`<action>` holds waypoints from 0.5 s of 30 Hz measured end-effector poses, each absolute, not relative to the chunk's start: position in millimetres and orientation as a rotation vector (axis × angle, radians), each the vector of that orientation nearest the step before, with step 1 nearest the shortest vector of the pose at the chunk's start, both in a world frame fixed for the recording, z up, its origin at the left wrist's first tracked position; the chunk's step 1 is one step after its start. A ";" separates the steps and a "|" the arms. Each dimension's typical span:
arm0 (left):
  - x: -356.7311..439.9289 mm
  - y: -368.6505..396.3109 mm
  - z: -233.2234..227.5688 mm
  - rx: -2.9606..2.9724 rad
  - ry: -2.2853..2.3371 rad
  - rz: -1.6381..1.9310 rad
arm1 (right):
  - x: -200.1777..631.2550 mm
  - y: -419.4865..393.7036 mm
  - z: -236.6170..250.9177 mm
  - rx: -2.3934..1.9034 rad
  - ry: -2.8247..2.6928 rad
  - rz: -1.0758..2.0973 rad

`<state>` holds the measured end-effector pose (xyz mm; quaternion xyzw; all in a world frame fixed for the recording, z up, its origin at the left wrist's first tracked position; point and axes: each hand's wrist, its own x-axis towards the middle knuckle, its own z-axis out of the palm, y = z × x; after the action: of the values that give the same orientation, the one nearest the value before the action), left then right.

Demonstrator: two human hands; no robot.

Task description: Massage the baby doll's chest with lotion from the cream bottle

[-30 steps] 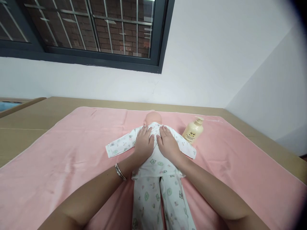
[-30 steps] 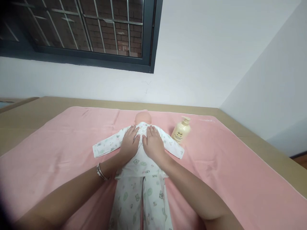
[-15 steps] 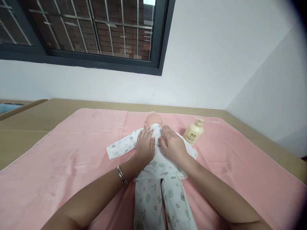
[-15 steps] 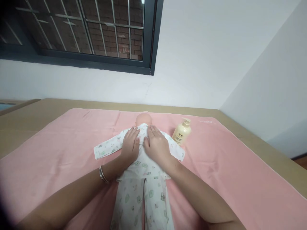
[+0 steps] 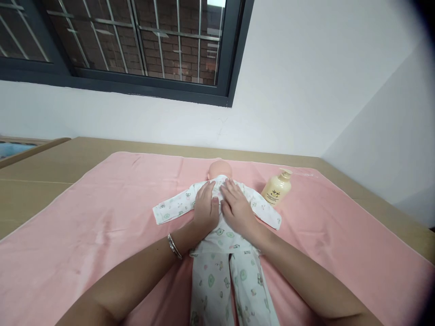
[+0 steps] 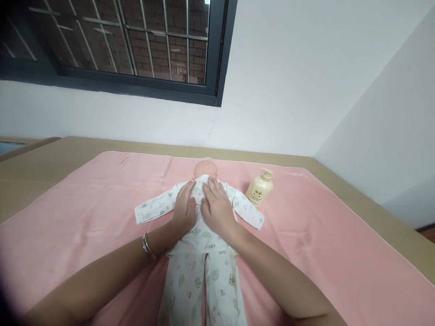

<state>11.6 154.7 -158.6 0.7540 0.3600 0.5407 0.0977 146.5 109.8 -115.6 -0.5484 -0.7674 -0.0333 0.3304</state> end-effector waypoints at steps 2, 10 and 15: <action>11.8 154.9 -158.2 2.227 1.072 1.599 | 145.5 111.8 -119.5 -1.423 -2.051 -0.050; 10.8 155.4 -157.9 2.198 1.039 1.611 | 147.6 110.2 -117.8 -1.370 -1.981 -0.129; 10.6 157.5 -158.3 2.185 1.059 1.600 | 137.4 109.9 -124.6 -1.410 -2.131 -0.089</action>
<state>10.6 157.5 -158.3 0.7462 0.3618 0.5465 0.1167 137.4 109.9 -124.6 -0.5281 -0.7980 -0.0333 0.2884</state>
